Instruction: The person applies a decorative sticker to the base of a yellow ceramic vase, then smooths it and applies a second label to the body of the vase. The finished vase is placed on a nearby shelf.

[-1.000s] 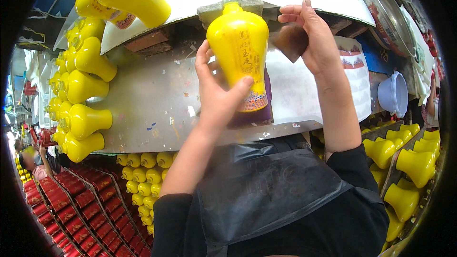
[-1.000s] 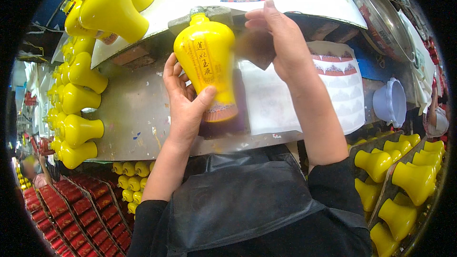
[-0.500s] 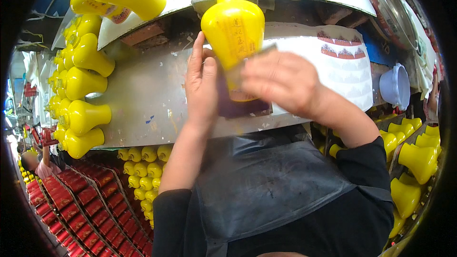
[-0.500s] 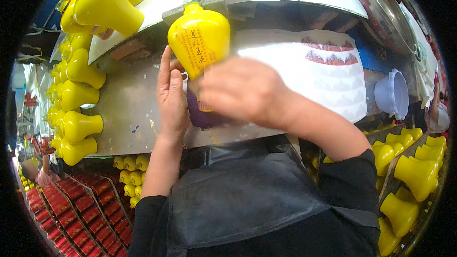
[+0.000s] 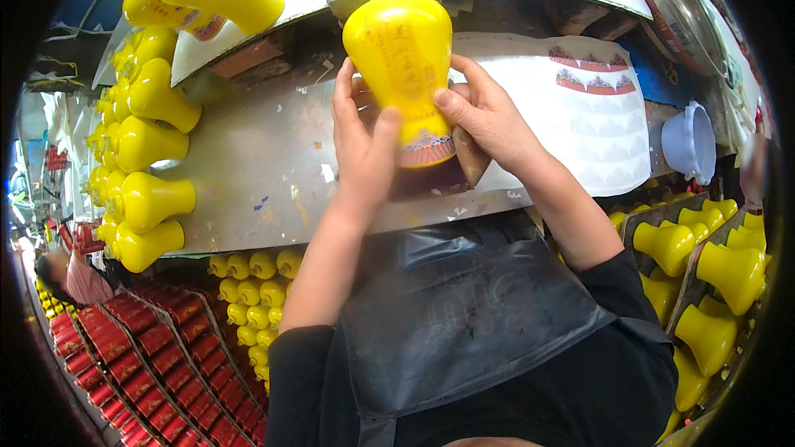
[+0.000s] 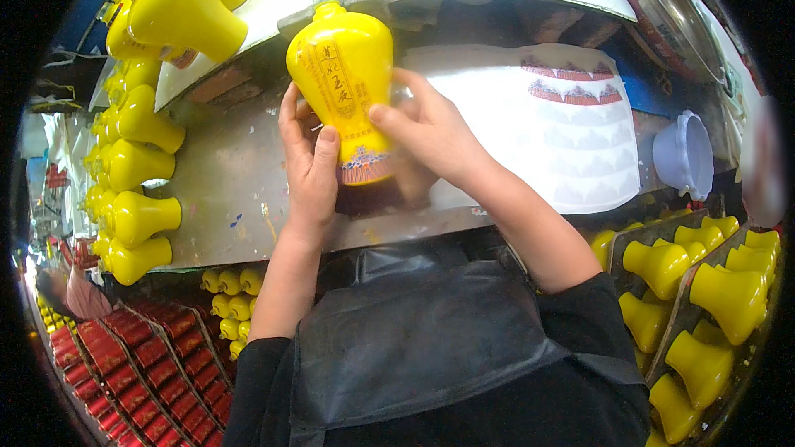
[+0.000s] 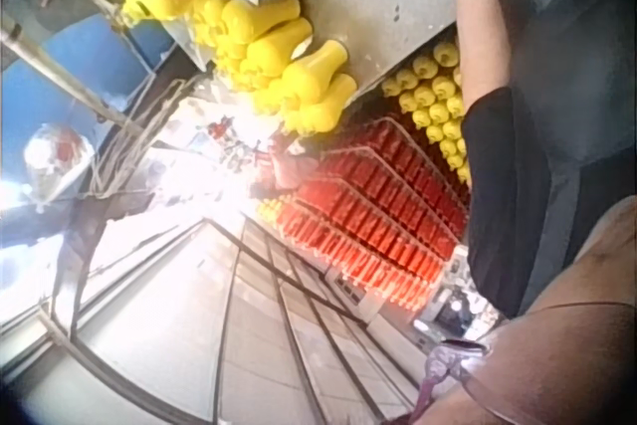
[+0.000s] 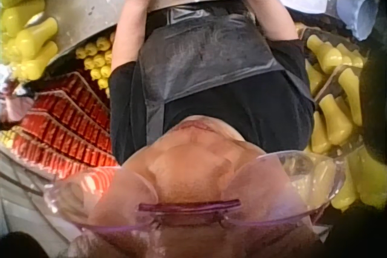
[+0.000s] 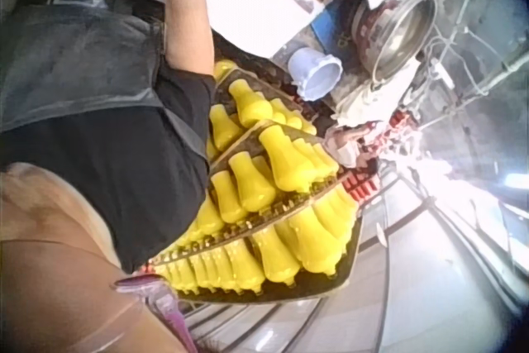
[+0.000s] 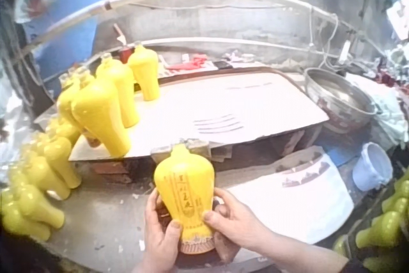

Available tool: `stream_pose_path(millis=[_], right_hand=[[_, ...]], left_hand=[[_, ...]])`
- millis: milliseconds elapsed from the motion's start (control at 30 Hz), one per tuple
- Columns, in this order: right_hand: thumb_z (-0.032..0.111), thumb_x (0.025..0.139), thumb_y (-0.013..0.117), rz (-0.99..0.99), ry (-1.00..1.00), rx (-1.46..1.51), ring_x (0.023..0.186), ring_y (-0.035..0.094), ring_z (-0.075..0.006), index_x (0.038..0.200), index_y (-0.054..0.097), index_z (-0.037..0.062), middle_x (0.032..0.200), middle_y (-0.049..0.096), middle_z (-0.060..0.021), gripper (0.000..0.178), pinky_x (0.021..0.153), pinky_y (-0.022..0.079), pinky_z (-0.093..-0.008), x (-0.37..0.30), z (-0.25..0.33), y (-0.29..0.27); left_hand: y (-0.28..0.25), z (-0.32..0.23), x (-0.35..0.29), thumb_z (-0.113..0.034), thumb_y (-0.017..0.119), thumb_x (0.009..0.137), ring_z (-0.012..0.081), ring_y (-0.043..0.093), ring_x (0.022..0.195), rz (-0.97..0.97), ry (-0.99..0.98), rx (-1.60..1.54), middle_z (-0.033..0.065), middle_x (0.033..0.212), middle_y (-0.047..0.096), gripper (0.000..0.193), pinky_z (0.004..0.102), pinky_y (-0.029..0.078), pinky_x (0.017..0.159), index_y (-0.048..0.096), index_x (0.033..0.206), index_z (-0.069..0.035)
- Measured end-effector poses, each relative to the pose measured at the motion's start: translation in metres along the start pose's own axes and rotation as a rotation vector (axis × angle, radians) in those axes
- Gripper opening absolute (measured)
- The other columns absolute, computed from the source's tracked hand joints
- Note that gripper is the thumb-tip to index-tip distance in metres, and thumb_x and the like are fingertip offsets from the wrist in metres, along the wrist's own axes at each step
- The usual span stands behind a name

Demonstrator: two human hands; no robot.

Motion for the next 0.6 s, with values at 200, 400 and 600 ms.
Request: stream_pose_path(millis=[200, 400, 600], right_hand=[[0.043, 0.106, 0.063, 0.06, -0.046, 0.066, 0.103, 0.067, -0.0122, 0.16, 0.033, 0.0011, 0.11, 0.069, -0.0087, 0.074, 0.088, 0.055, -0.025, 0.001, -0.009, -0.004], [0.043, 0.106, 0.063, 0.098, -0.057, 0.07, 0.113, 0.069, -0.0178, 0.161, 0.03, 0.001, 0.122, 0.07, -0.0148, 0.077, 0.097, 0.056, -0.0303, 0.004, -0.011, 0.001], [0.039, 0.106, 0.064, 0.087, -0.031, 0.046, 0.115, 0.069, -0.0206, 0.161, 0.031, 0.0006, 0.123, 0.07, -0.0162, 0.075, 0.098, 0.056, -0.0326, 0.003, -0.015, 0.001]], left_hand=[[-0.001, 0.0, 0.002, -0.022, 0.066, 0.101, 0.0252, 0.056, 0.13, 0.01, -0.124, -0.278, 0.0149, 0.145, 0.046, 0.077, 0.0403, 0.048, 0.11, 0.024, 0.164, -0.006], [0.002, -0.005, 0.002, -0.01, 0.068, 0.099, 0.0249, 0.057, 0.13, 0.028, -0.101, -0.291, 0.0135, 0.144, 0.044, 0.076, 0.0392, 0.051, 0.108, 0.026, 0.162, -0.008], [0.002, -0.007, 0.002, -0.007, 0.069, 0.098, 0.0247, 0.057, 0.13, 0.013, -0.145, -0.348, 0.0129, 0.145, 0.042, 0.076, 0.0393, 0.051, 0.109, 0.028, 0.162, -0.009]])
Point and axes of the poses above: each hand's wrist, its own x-axis towards the middle knuckle, its own y-axis out of the palm, z = x × y, the point moved 3 cm from there along x, towards the middle knuckle
